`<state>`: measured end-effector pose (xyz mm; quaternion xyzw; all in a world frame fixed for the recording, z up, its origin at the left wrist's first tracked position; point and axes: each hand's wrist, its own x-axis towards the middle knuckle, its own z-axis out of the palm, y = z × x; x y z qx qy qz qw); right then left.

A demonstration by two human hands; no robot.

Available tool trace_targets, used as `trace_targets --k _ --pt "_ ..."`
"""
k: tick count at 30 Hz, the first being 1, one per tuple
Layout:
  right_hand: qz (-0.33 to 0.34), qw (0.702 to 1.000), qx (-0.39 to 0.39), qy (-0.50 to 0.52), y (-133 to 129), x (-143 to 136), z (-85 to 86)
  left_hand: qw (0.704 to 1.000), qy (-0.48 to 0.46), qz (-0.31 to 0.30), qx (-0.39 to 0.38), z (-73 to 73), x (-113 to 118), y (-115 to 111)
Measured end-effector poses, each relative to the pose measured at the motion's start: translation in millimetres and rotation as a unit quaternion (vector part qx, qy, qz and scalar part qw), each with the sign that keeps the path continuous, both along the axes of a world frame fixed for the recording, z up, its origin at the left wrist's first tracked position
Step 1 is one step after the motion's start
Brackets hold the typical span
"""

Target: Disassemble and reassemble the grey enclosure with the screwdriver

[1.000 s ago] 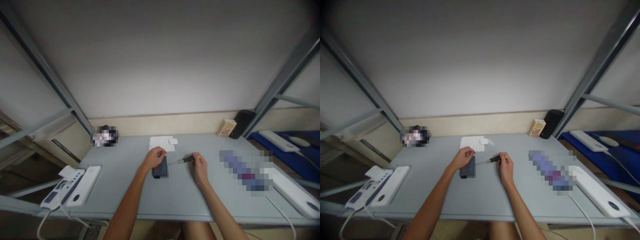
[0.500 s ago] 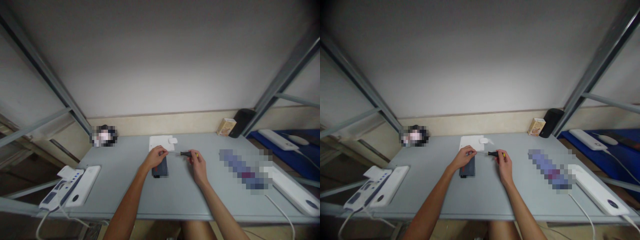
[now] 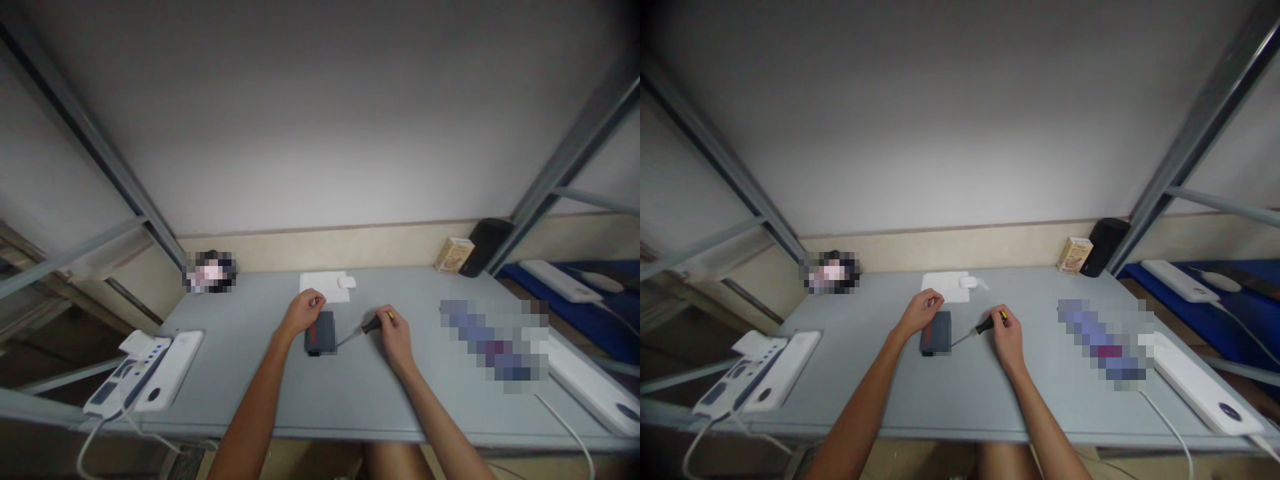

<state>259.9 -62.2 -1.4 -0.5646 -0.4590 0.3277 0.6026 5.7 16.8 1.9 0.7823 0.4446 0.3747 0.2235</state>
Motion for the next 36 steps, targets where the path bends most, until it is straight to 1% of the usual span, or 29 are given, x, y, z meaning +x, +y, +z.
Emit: trace_targets --k 6,13,20,26,31,36 --pt "0.016 1.000 -0.002 -0.015 0.6 -1.1 0.8 1.000 0.013 0.001 0.008 -0.1 0.4 -1.0" --pt "0.004 1.000 0.006 -0.009 0.4 -0.1 1.6 1.000 0.019 0.001 0.008 -1.7 -0.6 -0.4" --pt "0.010 1.000 0.005 -0.013 0.9 -1.3 -0.1 1.000 0.025 -0.001 0.005 -0.5 -0.8 -1.0" --pt "0.002 1.000 0.000 -0.014 1.2 -0.9 -1.1 1.000 0.025 -0.001 0.001 0.0 0.1 -1.2" --pt "-0.019 1.000 0.004 -0.001 2.2 -0.2 -2.2 1.000 0.022 -0.001 0.000 0.6 -0.1 -1.1" --pt "-0.068 0.997 0.004 0.028 3.4 1.8 -3.2 1.000 0.016 -0.012 0.004 4.2 3.0 -3.9"
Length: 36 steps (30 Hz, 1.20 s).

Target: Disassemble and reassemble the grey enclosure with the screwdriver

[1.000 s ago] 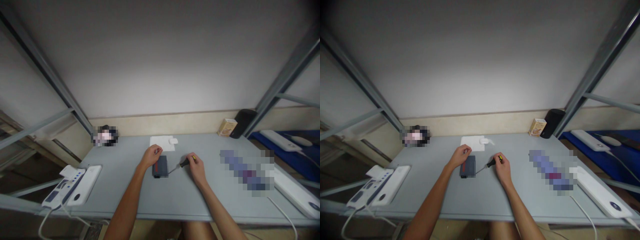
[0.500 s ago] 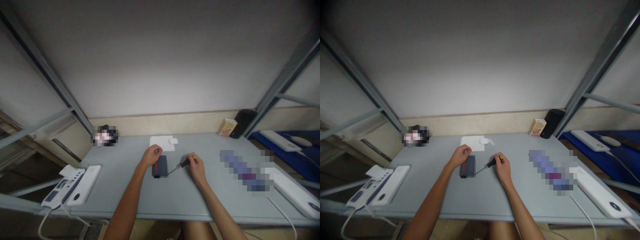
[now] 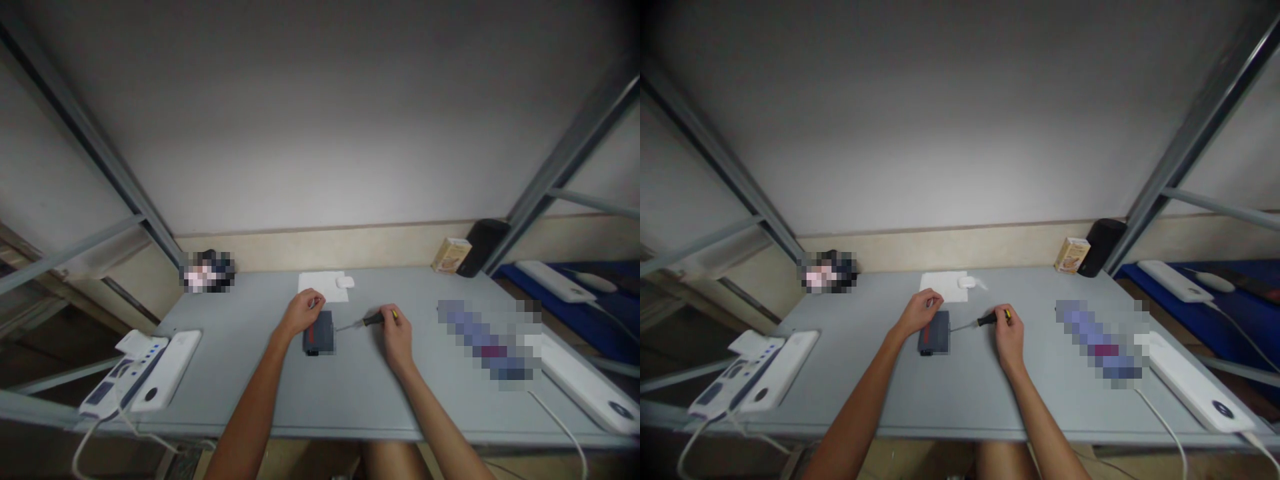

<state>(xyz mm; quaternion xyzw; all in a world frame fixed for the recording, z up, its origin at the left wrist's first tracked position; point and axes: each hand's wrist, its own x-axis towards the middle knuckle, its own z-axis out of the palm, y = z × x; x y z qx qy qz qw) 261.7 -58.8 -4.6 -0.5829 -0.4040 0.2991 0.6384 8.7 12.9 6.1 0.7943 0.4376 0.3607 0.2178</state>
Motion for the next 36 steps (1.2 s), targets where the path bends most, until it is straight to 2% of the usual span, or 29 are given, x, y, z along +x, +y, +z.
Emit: trace_targets --k 8,13,19,22,27,29,32,36 --pt "-0.024 0.998 -0.009 0.049 3 2 -4.6 0.998 0.012 -0.063 -0.016 2.4 15 -11" --pt "-0.010 0.998 -0.009 0.062 3 2 -6.0 0.998 0.008 -0.049 -0.035 4.5 15 -11" --pt "0.003 0.997 -0.010 0.075 3 3 -7.4 0.999 -0.002 -0.050 -0.013 3.7 16 -7" --pt "-0.002 0.997 -0.008 0.074 4 3 -8.7 1.000 0.009 -0.015 0.005 0.2 12 -2" --pt "0.001 0.998 -0.009 0.070 6 4 -11.7 0.992 0.017 0.119 0.043 -7.7 -10 10" --pt "0.003 0.998 -0.011 0.069 6 4 -11.9 0.986 0.029 0.153 0.052 -11.6 -19 13" --pt "0.003 0.997 -0.015 0.071 5 3 -10.2 0.982 0.049 0.174 0.060 -17.6 -27 15" --pt "0.001 0.997 -0.009 0.073 3 2 -6.4 0.980 0.069 0.173 0.067 -23.0 -28 16"
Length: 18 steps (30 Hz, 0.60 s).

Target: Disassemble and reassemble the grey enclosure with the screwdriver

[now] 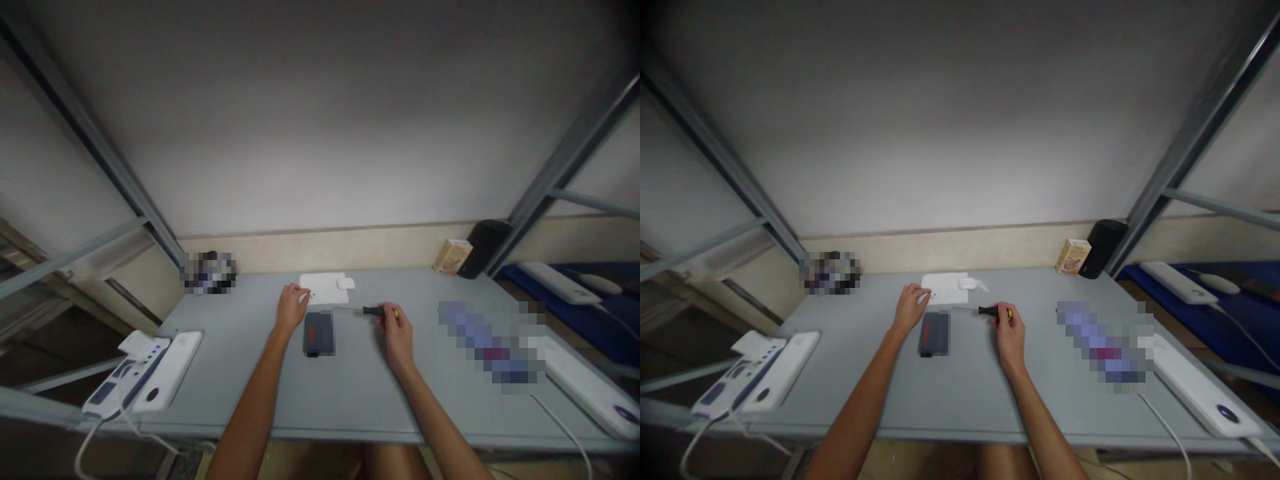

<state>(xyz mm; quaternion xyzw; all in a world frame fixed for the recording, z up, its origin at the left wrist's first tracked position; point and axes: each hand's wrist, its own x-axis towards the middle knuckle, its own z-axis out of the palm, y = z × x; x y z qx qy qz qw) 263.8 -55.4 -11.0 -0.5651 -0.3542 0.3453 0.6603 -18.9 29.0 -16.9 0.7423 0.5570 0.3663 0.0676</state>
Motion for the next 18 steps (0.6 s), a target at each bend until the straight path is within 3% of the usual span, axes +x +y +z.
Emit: trace_targets --k 18 --pt "-0.013 1.000 0.013 -0.001 0 -1 3.7 0.999 0.015 0.050 0.002 -11.3 -12 8"
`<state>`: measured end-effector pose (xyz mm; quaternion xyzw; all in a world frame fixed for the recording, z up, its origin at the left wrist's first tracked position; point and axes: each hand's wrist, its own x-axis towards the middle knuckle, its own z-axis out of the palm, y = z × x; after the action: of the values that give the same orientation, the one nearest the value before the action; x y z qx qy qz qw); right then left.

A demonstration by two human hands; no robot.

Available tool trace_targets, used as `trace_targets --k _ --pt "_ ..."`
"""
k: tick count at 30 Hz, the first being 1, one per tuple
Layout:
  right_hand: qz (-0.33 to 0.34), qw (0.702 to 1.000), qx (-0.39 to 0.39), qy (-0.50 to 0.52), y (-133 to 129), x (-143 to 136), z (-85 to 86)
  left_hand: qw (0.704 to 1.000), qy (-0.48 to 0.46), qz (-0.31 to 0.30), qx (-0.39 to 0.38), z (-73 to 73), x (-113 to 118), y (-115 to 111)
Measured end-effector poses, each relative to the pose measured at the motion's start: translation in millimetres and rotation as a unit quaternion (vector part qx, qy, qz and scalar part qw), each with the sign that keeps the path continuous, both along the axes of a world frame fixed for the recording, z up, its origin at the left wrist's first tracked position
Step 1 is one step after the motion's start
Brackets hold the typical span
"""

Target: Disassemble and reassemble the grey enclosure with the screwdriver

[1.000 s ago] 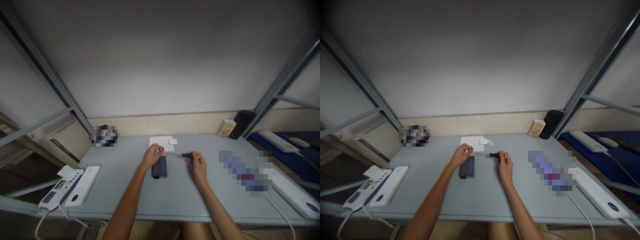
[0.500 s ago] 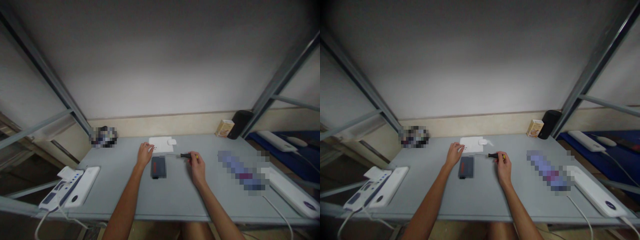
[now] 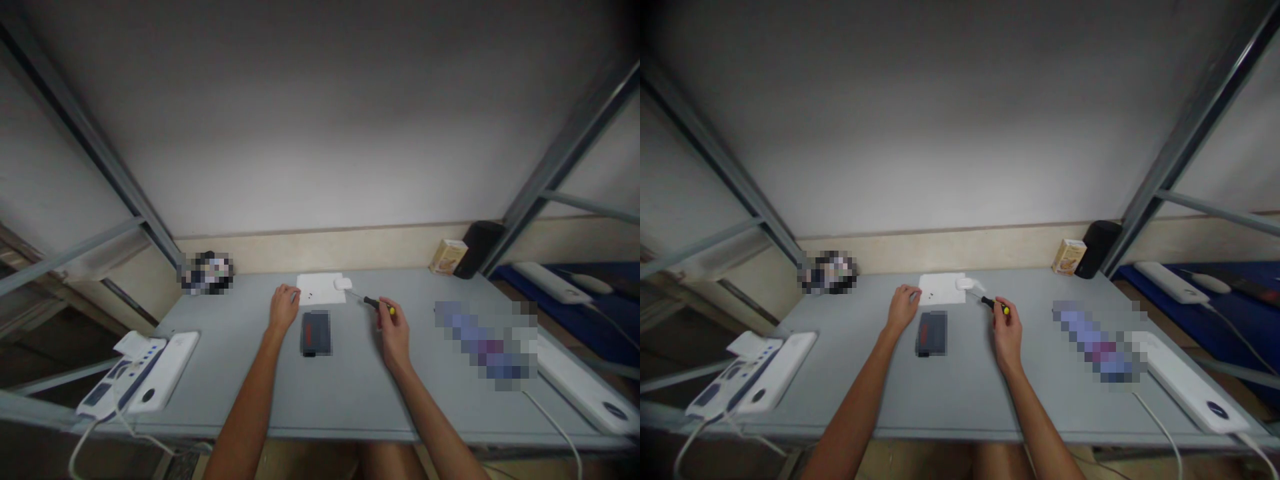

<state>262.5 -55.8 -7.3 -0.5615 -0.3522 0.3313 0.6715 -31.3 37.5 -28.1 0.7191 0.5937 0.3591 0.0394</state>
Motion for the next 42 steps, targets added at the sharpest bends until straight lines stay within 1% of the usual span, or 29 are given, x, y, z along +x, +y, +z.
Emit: trace_targets --k 3,7,12,15,18,21,23,26,29,30,32,34,35,37,41,42 --pt "0.004 1.000 -0.006 -0.001 -1 0 3.3 1.000 -0.001 -0.003 0.000 2.1 1 0" --pt "0.003 1.000 -0.010 -0.001 -2 -1 6.6 1.000 -0.004 -0.026 0.003 6.6 7 -3" --pt "0.019 1.000 -0.009 0.022 0 -2 3.3 0.998 -0.018 -0.059 0.006 7.8 13 -7" --pt "0.024 0.999 -0.006 0.032 2 -1 1.0 0.997 -0.041 -0.062 0.018 9.3 12 -7" --pt "0.030 0.999 -0.003 0.029 1 0 1.2 0.995 -0.074 -0.059 0.036 14.0 13 -9" --pt "0.040 0.999 0.000 0.021 -1 0 2.3 0.992 -0.101 -0.070 0.042 19.4 16 -17" --pt "0.045 0.999 0.002 0.018 -3 -1 2.7 0.989 -0.109 -0.093 0.034 22.0 19 -27" --pt "0.050 0.999 0.004 0.016 -4 -1 2.8 0.983 -0.108 -0.147 0.006 23.6 21 -49" --pt "0.054 0.998 0.008 0.019 -4 -2 3.2 0.974 -0.093 -0.202 -0.035 24.6 18 -71" --pt "0.055 0.998 0.010 0.022 -3 -2 3.4 0.973 -0.089 -0.207 -0.040 24.9 16 -78" --pt "0.059 0.998 0.011 0.031 -3 -2 3.7 0.976 -0.081 -0.200 -0.041 24.9 13 -92" --pt "0.065 0.997 0.011 0.043 -2 -1 3.8 0.982 -0.057 -0.176 -0.047 23.4 10 -105" --pt "0.068 0.996 0.010 0.051 -2 -1 3.8 0.985 -0.039 -0.158 -0.050 22.0 10 -112" --pt "0.077 0.995 0.008 0.065 -2 0 3.9 0.994 -0.005 -0.097 -0.045 18.5 9 -127" --pt "0.100 0.991 0.009 0.092 -4 5 5.3 0.994 0.035 -0.085 -0.056 14.8 10 -158" --pt "0.106 0.990 0.009 0.098 -6 6 6.0 0.995 0.042 -0.084 -0.046 15.4 11 -165"
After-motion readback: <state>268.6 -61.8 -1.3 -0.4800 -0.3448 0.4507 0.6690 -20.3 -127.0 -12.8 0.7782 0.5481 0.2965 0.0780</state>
